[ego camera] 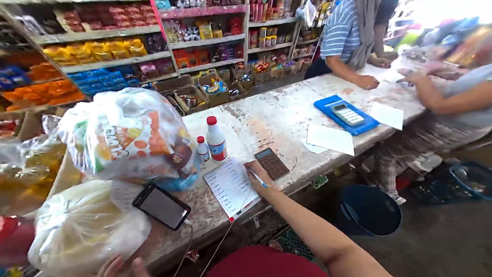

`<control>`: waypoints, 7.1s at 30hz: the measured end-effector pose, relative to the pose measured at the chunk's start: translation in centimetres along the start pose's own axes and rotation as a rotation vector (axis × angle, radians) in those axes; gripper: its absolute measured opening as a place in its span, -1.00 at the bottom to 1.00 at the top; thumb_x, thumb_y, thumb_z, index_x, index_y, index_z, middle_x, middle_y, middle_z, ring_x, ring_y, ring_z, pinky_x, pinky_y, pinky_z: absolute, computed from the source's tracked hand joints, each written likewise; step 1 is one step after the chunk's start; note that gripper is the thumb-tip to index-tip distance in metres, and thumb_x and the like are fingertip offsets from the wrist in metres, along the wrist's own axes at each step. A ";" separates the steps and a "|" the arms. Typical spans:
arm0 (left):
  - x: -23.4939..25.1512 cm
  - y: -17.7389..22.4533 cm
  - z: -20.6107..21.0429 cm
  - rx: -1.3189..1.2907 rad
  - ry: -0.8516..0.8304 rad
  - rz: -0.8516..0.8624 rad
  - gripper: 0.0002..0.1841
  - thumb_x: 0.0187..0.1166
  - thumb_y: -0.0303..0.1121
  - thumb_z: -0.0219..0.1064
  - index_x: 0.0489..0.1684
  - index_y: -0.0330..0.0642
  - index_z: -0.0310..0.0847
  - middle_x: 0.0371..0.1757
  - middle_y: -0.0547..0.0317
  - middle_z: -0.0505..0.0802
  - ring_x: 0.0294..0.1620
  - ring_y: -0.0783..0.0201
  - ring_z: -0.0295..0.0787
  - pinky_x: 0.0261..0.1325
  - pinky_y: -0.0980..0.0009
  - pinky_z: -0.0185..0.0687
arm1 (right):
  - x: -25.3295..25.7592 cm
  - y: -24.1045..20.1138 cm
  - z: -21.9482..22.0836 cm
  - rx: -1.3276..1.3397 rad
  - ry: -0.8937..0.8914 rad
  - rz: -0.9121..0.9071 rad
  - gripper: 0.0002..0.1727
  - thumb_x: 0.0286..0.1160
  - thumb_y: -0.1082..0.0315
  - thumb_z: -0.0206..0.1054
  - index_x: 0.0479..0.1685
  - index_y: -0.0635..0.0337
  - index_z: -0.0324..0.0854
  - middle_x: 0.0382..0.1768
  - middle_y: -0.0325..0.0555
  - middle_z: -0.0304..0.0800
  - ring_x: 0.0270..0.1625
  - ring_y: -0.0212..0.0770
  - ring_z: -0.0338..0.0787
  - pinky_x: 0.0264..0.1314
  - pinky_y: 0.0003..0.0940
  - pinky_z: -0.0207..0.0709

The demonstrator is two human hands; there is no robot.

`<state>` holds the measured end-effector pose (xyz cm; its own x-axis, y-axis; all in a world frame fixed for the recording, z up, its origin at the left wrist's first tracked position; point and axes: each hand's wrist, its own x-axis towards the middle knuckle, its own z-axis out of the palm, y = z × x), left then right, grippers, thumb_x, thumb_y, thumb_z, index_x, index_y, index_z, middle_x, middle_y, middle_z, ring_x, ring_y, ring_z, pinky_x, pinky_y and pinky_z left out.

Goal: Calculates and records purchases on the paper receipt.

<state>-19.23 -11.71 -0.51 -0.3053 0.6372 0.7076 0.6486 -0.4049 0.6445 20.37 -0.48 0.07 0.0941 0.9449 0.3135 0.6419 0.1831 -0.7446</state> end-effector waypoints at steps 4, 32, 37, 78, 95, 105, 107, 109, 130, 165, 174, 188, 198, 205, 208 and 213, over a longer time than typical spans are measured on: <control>0.2 3.5 4.0 -0.275 -0.286 -0.479 -0.37 0.80 -0.27 0.00 0.67 -0.66 0.06 0.69 -0.47 0.35 0.70 0.10 0.39 0.69 0.31 0.34 | -0.5 -1.5 -0.8 -0.221 -0.172 0.014 -0.54 0.73 0.42 0.01 0.52 0.17 0.60 0.40 0.16 0.73 0.35 0.17 0.79 0.43 0.16 0.58; 2.2 16.1 7.7 -0.675 -0.087 -0.893 -0.66 0.92 -0.35 -0.17 0.41 -0.33 0.39 -0.01 0.04 0.84 -0.04 0.29 0.88 0.09 0.29 0.84 | -1.8 -9.4 -2.9 0.316 -0.328 -0.604 -0.74 0.55 0.18 0.39 -0.05 0.15 0.87 0.26 0.13 0.75 0.40 0.14 0.64 0.43 0.13 0.52; 1.4 18.7 8.2 -0.742 -0.110 -0.783 -0.67 0.91 -0.38 -0.17 0.40 -0.36 0.36 -0.02 0.02 0.85 -0.04 0.26 0.90 0.10 0.26 0.86 | -2.0 -11.9 -2.8 0.142 -0.272 -0.724 -0.65 0.38 0.08 0.52 0.10 -0.03 0.85 0.52 0.17 0.55 0.60 0.34 0.42 0.46 0.36 0.40; 1.0 20.0 7.2 -0.767 0.032 -0.776 -0.67 0.91 -0.37 -0.22 0.35 -0.27 0.40 -0.04 0.10 0.83 -0.06 0.31 0.88 0.09 0.28 0.85 | -3.6 -13.5 -4.1 0.092 -0.412 -0.697 -0.28 0.24 0.01 0.61 0.49 -0.01 0.63 0.73 0.24 0.26 0.74 0.38 0.24 0.56 0.37 0.32; 0.9 19.9 7.5 -0.758 0.017 -0.729 -0.68 0.90 -0.39 -0.21 0.34 -0.28 0.40 0.01 0.12 0.82 0.00 0.33 0.86 0.15 0.29 0.82 | -3.6 -13.6 -3.6 0.060 -0.292 -0.768 -0.60 0.29 0.13 0.54 0.12 0.02 0.82 0.68 0.18 0.39 0.75 0.34 0.26 0.59 0.34 0.28; 1.0 19.8 7.3 -0.736 0.032 -0.769 -0.65 0.90 -0.38 -0.21 0.40 -0.30 0.39 0.08 0.07 0.80 0.08 0.33 0.83 0.23 0.29 0.78 | -3.3 -13.8 -3.1 0.109 -0.222 -0.807 -0.83 0.30 0.23 0.53 -0.25 0.10 0.84 0.55 0.17 0.55 0.68 0.31 0.38 0.56 0.35 0.34; 1.1 19.8 7.2 -0.745 0.035 -0.779 -0.65 0.91 -0.37 -0.21 0.41 -0.29 0.38 0.06 0.08 0.81 0.07 0.32 0.84 0.21 0.29 0.79 | -3.3 -13.9 -3.1 0.117 -0.234 -0.805 -0.82 0.30 0.23 0.54 -0.22 0.11 0.84 0.56 0.17 0.54 0.68 0.30 0.38 0.57 0.34 0.34; 1.1 19.8 7.1 -0.753 0.035 -0.776 -0.65 0.90 -0.37 -0.22 0.40 -0.29 0.39 0.05 0.08 0.82 0.05 0.31 0.85 0.20 0.27 0.80 | -3.3 -13.9 -3.1 0.142 -0.253 -0.800 -0.80 0.30 0.23 0.55 -0.18 0.12 0.84 0.56 0.19 0.54 0.68 0.30 0.38 0.58 0.35 0.32; 0.4 20.4 6.7 -0.797 0.049 -0.773 -0.65 0.91 -0.34 -0.25 0.38 -0.22 0.39 0.02 0.13 0.82 0.04 0.34 0.85 0.19 0.30 0.80 | -4.2 -14.9 -3.2 0.241 -0.456 -0.574 -0.14 0.05 -0.17 0.67 0.54 -0.20 0.60 0.88 0.27 -0.21 0.90 0.40 -0.26 0.73 0.46 0.03; 0.1 20.3 6.6 -0.789 0.086 -0.759 -0.65 0.90 -0.35 -0.25 0.36 -0.22 0.39 0.02 0.11 0.82 0.03 0.32 0.85 0.17 0.26 0.81 | -5.5 -13.3 -3.1 0.115 -0.316 -0.780 -0.40 0.30 -0.21 0.53 0.33 -0.21 0.76 0.80 0.31 0.09 0.86 0.40 -0.06 0.72 0.37 0.10; 0.2 20.2 6.7 -0.797 0.086 -0.759 -0.65 0.90 -0.37 -0.25 0.38 -0.26 0.39 0.02 0.11 0.83 0.02 0.32 0.85 0.17 0.27 0.81 | -6.0 -12.8 -2.5 0.051 -0.250 -0.847 -0.39 0.32 -0.26 0.49 0.35 -0.25 0.76 0.78 0.30 0.16 0.83 0.42 0.02 0.71 0.36 0.09; 0.1 20.2 6.7 -0.833 0.090 -0.769 -0.66 0.90 -0.38 -0.26 0.34 -0.29 0.38 -0.04 0.10 0.82 -0.02 0.32 0.86 0.13 0.30 0.82 | -6.6 -12.8 -2.1 0.034 -0.296 -0.847 -0.35 0.30 -0.30 0.48 0.43 -0.32 0.72 0.79 0.27 0.17 0.81 0.43 0.08 0.69 0.35 0.12; 0.0 20.0 6.5 -0.808 0.085 -0.764 -0.65 0.90 -0.37 -0.25 0.37 -0.29 0.37 -0.01 0.08 0.82 0.00 0.32 0.86 0.15 0.27 0.82 | -7.0 -12.5 -2.2 0.123 -0.270 -0.830 -0.36 0.27 -0.24 0.53 0.38 -0.25 0.73 0.74 0.25 0.27 0.80 0.39 0.15 0.66 0.34 0.21; 0.0 17.8 6.9 -0.786 0.108 -0.834 -0.64 0.92 -0.33 -0.24 0.39 -0.26 0.39 0.02 0.05 0.82 0.03 0.26 0.86 0.16 0.21 0.81 | -2.4 -5.3 -2.6 0.079 -0.157 -0.592 -0.37 0.52 -0.13 0.35 0.36 0.19 0.68 0.64 0.36 0.39 0.70 0.42 0.33 0.60 0.43 0.28; -0.2 15.1 7.8 -0.735 0.133 -0.914 -0.64 0.93 -0.30 -0.21 0.39 -0.26 0.42 0.01 0.00 0.83 0.02 0.23 0.86 0.13 0.19 0.81 | -0.3 -0.5 -3.0 -0.034 -0.177 -0.424 -0.35 0.61 -0.11 0.26 0.39 0.29 0.66 0.62 0.36 0.42 0.68 0.45 0.35 0.60 0.45 0.24; -0.6 10.2 9.1 -0.651 0.153 -0.931 -0.64 0.93 -0.30 -0.20 0.40 -0.28 0.40 0.06 -0.02 0.79 0.07 0.24 0.81 0.18 0.21 0.76 | 0.2 4.0 -2.9 -0.207 -0.228 -0.378 -0.55 0.50 0.44 0.14 0.33 0.30 0.69 0.58 0.29 0.51 0.68 0.46 0.35 0.61 0.41 0.24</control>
<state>-6.08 -10.25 3.00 -0.5885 0.7990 -0.1232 -0.3435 -0.1092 0.9328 25.17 -0.33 -1.18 -0.3290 0.8621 0.3855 0.7389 0.4892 -0.4635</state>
